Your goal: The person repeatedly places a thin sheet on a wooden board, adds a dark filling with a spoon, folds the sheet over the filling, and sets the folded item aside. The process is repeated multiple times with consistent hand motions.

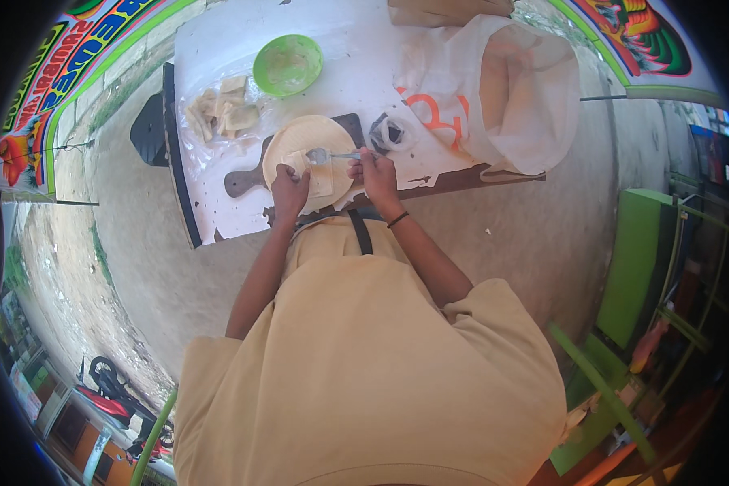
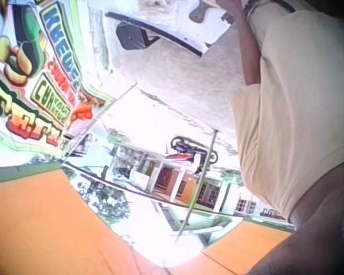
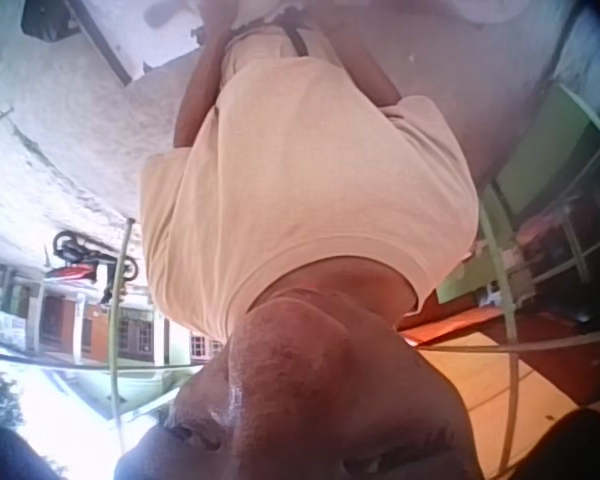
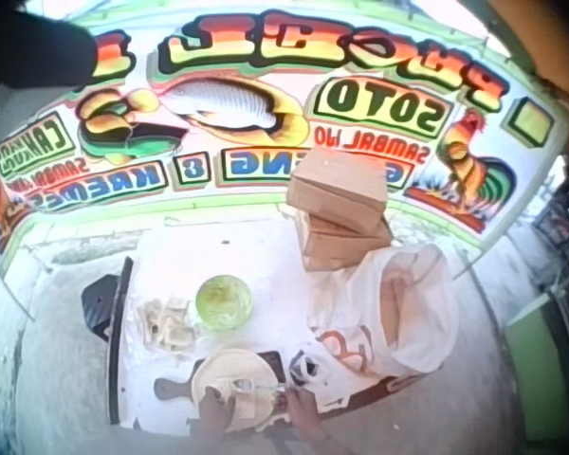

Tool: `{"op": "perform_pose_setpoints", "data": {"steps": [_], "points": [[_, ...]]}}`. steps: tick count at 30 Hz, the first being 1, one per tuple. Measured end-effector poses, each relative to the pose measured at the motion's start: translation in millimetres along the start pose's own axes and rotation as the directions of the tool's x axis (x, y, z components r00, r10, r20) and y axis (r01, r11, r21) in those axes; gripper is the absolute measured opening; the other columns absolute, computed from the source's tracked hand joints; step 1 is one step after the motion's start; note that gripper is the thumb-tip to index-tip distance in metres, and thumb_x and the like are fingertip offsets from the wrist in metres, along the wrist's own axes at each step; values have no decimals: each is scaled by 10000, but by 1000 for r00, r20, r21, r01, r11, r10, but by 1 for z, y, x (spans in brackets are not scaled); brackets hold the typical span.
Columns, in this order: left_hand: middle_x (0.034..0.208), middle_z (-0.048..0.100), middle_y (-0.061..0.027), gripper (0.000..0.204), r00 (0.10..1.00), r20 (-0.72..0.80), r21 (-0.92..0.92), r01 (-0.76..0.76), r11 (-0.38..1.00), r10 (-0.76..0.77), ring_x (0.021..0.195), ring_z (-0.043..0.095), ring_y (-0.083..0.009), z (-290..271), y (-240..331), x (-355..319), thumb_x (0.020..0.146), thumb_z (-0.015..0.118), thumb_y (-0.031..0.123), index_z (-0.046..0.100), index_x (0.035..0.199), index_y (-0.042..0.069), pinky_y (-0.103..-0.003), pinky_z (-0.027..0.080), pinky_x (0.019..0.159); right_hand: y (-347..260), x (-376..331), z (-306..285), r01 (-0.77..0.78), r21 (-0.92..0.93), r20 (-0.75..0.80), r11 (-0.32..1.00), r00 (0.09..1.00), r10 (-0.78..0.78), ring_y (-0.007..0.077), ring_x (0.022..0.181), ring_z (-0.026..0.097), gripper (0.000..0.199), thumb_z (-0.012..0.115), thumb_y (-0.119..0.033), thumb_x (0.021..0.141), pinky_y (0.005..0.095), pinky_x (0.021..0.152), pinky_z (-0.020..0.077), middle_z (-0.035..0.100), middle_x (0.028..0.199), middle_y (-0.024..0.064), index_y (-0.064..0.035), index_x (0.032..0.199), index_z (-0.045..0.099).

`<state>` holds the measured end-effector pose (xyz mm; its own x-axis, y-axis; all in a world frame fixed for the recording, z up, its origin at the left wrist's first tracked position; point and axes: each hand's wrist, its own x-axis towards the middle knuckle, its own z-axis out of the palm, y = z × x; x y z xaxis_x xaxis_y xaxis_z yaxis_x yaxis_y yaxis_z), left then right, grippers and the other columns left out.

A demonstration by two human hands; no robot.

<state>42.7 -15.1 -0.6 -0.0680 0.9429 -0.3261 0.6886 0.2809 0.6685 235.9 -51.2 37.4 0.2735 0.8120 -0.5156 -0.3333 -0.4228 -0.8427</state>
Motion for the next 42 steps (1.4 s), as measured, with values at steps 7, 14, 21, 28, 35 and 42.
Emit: {"op": "perform_pose_setpoints", "data": {"steps": [7, 14, 21, 28, 35, 42], "points": [[784, 642, -159, 386, 999, -2, 3, -41, 999, 41, 755, 653, -301, 0, 3, -1, 777, 744, 275, 520, 938, 4, -397, 513, 714, 13, 9, 5, 132, -148, 38, 980, 991, -128, 129, 655, 656, 384, 482, -282, 997, 256, 632, 530, 682, 792, 96, 76, 1038, 613], [807, 650, -189, 296, 998, -6, -37, -63, 997, 62, 777, 656, -326, 2, -5, -1, 790, 689, 196, 551, 949, -12, -410, 517, 699, 9, -3, 17, 326, -490, 147, 808, 945, -291, 188, 667, 680, 343, 487, -250, 988, 299, 637, 528, 694, 794, 137, 57, 1037, 633], [803, 690, -158, 240, 998, 19, -145, 68, 987, -66, 765, 683, -302, -6, -12, -3, 811, 656, 179, 600, 985, 24, -396, 526, 705, -10, -20, 26, 495, -500, 280, 710, 869, -408, 255, 719, 671, 284, 492, -190, 978, 337, 666, 523, 667, 827, 173, 51, 1055, 620], [811, 703, -155, 218, 998, -52, -74, 16, 997, -20, 678, 687, -242, -6, -26, 0, 851, 634, 218, 652, 964, 32, -351, 528, 633, 5, -45, -2, 719, -502, 620, 481, 687, -379, 359, 862, 606, 250, 538, -139, 941, 398, 737, 502, 602, 971, 171, 2, 1142, 584], [801, 707, -143, 230, 999, -28, -121, 26, 992, -30, 682, 689, -228, -5, -30, 3, 861, 631, 223, 658, 958, 17, -345, 528, 648, -12, -39, 5, 733, -494, 617, 468, 674, -406, 346, 868, 615, 262, 551, -139, 933, 405, 731, 512, 605, 981, 161, 2, 1153, 578], [773, 700, -135, 242, 998, -5, -137, 64, 988, -65, 665, 679, -208, -4, -34, 4, 866, 630, 240, 661, 962, 21, -326, 517, 638, -8, -50, -7, 753, -485, 589, 445, 657, -470, 325, 836, 635, 234, 542, -116, 939, 381, 724, 516, 629, 950, 169, 27, 1112, 606]]}}
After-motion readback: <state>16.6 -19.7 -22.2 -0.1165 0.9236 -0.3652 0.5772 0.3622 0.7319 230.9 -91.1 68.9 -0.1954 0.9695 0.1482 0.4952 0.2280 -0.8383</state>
